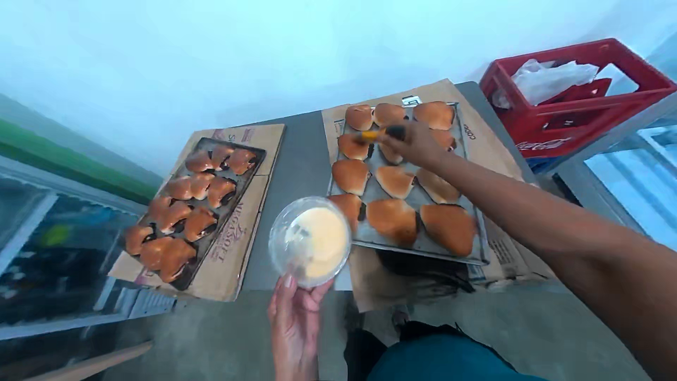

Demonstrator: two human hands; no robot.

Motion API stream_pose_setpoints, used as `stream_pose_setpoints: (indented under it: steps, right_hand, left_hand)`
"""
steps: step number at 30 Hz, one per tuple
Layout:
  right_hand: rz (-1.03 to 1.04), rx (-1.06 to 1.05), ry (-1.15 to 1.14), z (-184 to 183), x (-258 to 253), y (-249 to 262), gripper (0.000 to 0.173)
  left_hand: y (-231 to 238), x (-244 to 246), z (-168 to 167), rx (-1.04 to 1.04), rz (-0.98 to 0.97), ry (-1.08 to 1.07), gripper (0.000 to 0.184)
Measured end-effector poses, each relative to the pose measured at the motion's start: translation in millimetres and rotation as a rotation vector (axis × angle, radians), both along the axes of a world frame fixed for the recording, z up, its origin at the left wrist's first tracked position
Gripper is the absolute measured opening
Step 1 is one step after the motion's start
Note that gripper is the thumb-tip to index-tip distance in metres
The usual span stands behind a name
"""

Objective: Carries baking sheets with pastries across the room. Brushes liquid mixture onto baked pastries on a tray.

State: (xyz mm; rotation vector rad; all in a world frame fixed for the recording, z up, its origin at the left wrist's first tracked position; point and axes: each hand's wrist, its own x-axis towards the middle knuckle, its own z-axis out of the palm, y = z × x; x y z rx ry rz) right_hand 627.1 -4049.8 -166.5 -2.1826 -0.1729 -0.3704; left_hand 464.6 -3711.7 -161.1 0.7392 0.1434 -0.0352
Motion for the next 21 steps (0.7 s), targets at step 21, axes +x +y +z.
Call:
stream_pose_setpoints:
  steps: [21]
  right_hand:
    - [0.026,-0.662,0.066,48.3,33.3,55.4,0.027]
  left_hand:
    - [156.1,95.7,-26.9,0.021,-0.200,-0.033,0.024]
